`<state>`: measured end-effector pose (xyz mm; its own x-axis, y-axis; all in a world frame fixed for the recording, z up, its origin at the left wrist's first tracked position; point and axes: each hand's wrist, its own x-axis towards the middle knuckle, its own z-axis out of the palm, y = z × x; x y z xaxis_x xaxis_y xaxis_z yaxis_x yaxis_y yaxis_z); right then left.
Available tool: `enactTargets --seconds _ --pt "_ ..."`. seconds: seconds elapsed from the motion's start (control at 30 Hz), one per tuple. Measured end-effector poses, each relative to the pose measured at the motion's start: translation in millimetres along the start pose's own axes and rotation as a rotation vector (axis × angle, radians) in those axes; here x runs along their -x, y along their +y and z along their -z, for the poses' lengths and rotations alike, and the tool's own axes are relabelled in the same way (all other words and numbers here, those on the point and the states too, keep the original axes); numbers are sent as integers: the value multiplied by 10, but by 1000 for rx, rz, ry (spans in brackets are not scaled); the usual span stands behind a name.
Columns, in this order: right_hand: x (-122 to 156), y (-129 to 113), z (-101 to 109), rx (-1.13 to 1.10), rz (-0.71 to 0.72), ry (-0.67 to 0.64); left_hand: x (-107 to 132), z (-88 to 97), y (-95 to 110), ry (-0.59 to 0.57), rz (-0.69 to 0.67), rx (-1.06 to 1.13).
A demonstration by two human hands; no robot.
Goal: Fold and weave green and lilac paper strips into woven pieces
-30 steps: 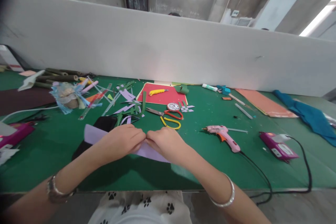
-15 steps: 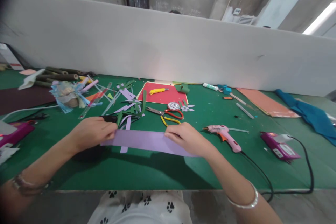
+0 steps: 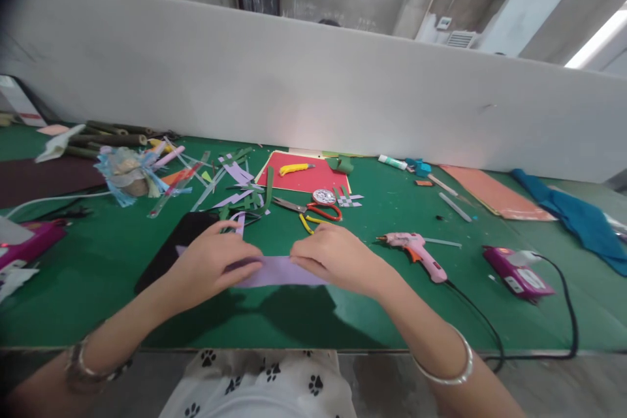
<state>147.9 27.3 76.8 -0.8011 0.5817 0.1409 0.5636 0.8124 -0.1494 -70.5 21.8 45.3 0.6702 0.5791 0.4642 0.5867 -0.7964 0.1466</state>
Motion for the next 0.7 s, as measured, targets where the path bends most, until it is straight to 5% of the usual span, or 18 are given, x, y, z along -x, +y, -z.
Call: enactTargets --seconds 0.3,0.5,0.7 --pt "-180 -216 -229 243 106 392 -40 -71 151 32 66 62" --pt "-129 -193 -239 171 69 434 9 22 196 -16 125 218" --pt "22 -35 -215 218 -11 399 61 100 99 -20 122 30"
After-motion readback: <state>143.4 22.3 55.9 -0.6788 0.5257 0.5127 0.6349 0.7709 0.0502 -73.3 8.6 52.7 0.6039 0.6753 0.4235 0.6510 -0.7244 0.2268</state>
